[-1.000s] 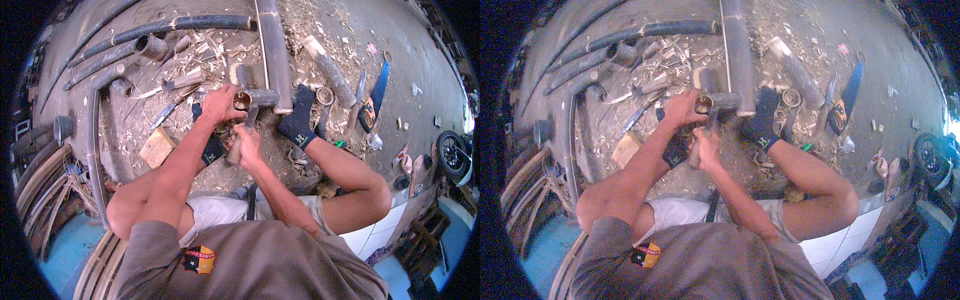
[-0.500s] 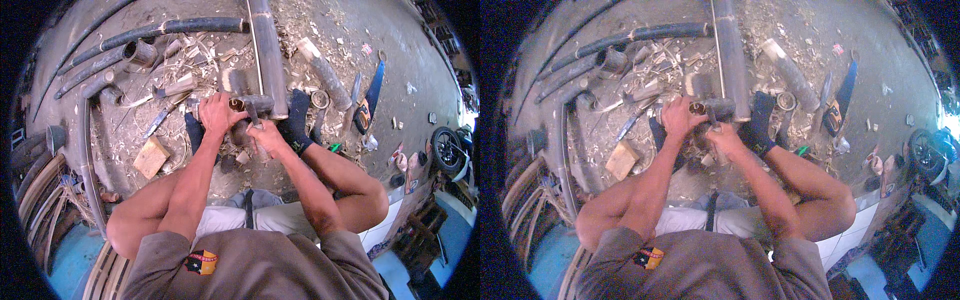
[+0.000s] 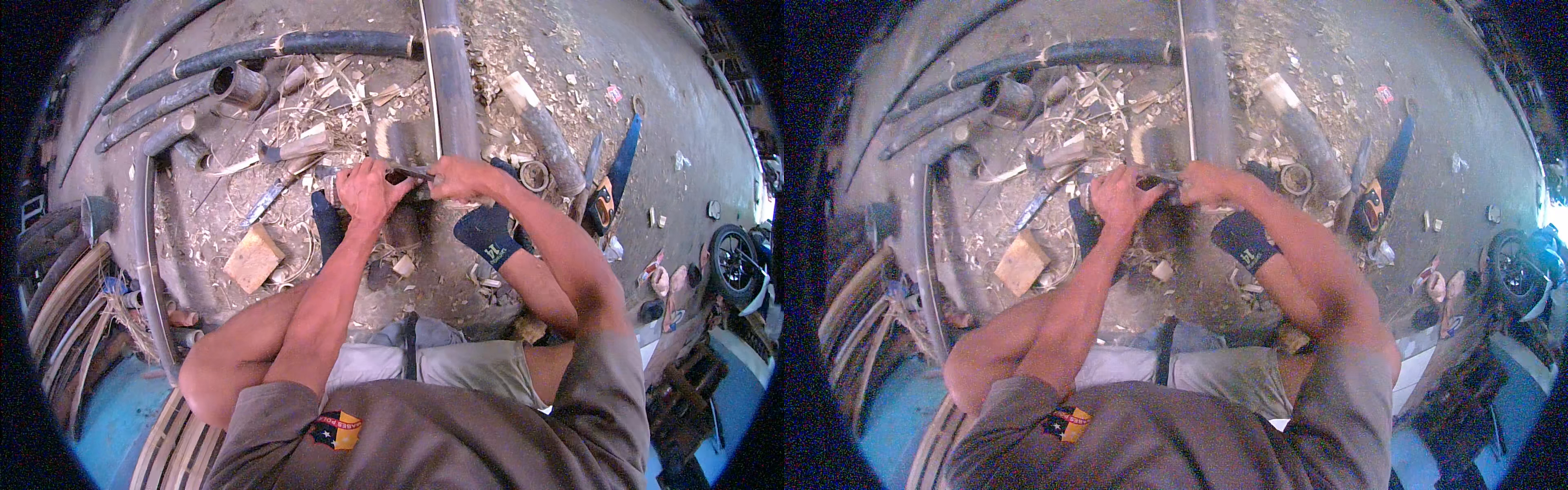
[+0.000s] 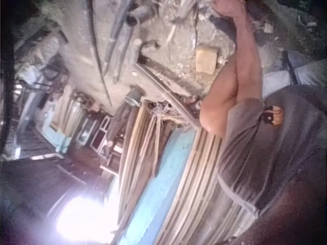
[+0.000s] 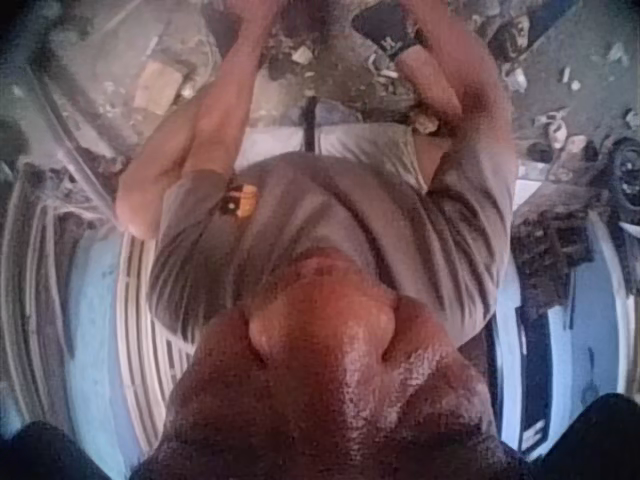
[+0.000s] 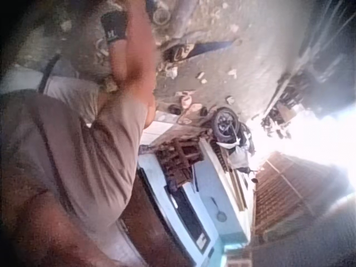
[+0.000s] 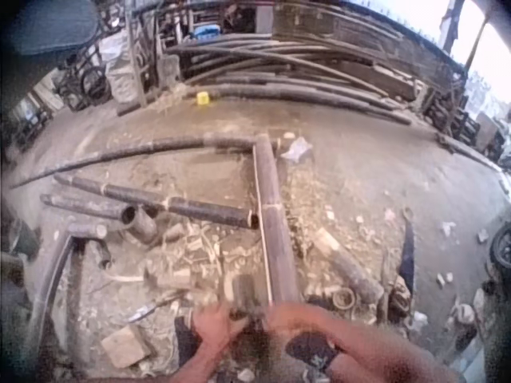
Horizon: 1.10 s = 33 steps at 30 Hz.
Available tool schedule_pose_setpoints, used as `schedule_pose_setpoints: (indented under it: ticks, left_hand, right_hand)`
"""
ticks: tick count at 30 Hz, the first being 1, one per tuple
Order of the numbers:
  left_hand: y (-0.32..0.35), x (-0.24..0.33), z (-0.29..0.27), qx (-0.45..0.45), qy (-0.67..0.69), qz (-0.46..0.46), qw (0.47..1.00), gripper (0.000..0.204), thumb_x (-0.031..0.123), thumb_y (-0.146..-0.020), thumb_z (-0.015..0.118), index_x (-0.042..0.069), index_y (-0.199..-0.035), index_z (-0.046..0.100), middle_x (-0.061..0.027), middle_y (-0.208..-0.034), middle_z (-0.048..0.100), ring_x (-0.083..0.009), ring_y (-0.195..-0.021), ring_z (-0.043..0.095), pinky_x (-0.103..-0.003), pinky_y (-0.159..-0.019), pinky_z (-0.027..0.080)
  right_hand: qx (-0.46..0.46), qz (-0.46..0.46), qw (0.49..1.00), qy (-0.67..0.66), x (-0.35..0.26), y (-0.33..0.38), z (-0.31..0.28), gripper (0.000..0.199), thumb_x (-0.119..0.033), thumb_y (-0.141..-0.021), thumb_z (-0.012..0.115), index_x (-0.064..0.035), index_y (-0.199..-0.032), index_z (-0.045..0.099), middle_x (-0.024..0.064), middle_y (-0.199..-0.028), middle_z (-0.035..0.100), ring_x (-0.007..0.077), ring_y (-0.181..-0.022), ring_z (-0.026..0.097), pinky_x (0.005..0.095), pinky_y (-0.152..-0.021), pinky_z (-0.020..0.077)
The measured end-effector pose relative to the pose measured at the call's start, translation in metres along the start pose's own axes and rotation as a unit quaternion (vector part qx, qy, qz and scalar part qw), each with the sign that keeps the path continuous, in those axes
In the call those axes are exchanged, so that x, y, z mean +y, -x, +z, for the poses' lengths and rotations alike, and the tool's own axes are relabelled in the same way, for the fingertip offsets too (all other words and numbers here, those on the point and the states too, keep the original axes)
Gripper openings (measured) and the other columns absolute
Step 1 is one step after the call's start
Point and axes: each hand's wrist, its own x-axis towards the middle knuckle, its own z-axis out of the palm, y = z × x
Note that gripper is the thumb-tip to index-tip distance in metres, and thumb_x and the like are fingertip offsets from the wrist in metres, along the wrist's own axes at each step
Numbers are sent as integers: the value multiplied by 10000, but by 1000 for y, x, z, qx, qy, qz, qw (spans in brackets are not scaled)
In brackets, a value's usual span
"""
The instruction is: The person sits on the floor and uses a wooden mallet to repeatedly strike a short bamboo segment held against a larger bamboo frame. They periodically rotate the segment and tap it to shape the end, then insert it into a joint in the frame.
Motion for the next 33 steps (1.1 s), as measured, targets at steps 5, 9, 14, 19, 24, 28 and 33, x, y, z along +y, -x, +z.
schedule_pose_setpoints:
  ticks: [5, 9, 14, 19, 24, 28, 33]
  left_hand:
    - [-11, -26, -26, -159, -9, 89, 983, 748, 624, -645, 849, 78, -1132, 694, -121, -1079, 713, -289, -998, 691, -464, -928, 468]
    - [-10, -27, -48, -213, -160, 100, 959, 899, 663, -624, 852, 81, -1261, 599, -136, -1148, 710, -309, -1138, 661, -506, -964, 463]
    - [-9, -21, -45, -232, -146, 73, 959, 804, 592, -651, 860, 82, -1222, 616, -128, -1142, 720, -297, -1129, 662, -473, -973, 454]
    - [-10, -55, -25, -150, -56, 129, 979, 613, 485, -682, 841, 120, -1155, 702, -96, -1053, 750, -283, -1032, 698, -453, -924, 491]
    - [-10, -57, -29, -166, -36, 133, 976, 614, 489, -713, 826, 119, -1189, 709, -92, -1097, 746, -276, -1041, 699, -464, -921, 498]
    - [-5, -41, -48, -207, -100, 160, 960, 873, 627, -695, 822, 69, -1333, 612, -111, -1272, 683, -285, -1196, 634, -496, -1014, 440]
    - [3, -63, -31, -164, -77, 192, 964, 790, 563, -772, 780, 91, -1379, 598, -104, -1320, 661, -283, -1224, 617, -485, -1023, 430]
  right_hand:
    - [205, -139, 967, 58, 23, -2, 63, 405, -334, -814, 709, -6, -1047, 666, 160, -759, 668, 296, -673, 664, 459, -670, 529]
    - [178, -109, 977, -32, 19, 15, 114, 415, -336, -836, 708, -22, -1104, 664, 193, -842, 687, 325, -794, 677, 466, -769, 536]
    - [251, -96, 947, -173, 2, -4, 164, 427, -332, -873, 698, -16, -1154, 647, 213, -933, 726, 368, -851, 719, 461, -786, 556]
    - [192, -20, 746, -637, -73, -14, 188, 160, -186, -934, 690, -95, -1035, 605, 30, -743, 628, 169, -588, 609, 358, -508, 493]
    - [123, -28, 668, -733, -90, -10, 165, 207, -192, -936, 701, -135, -869, 513, 10, -662, 532, 171, -518, 562, 361, -442, 469]
    - [239, -57, 962, -117, -20, 12, 150, 336, -339, -900, 711, -32, -1004, 621, 140, -777, 657, 263, -681, 659, 448, -672, 530]
    - [240, -31, 948, -207, -36, 5, 160, 391, -359, -886, 713, -9, -1042, 636, 147, -770, 669, 273, -727, 684, 452, -710, 518]
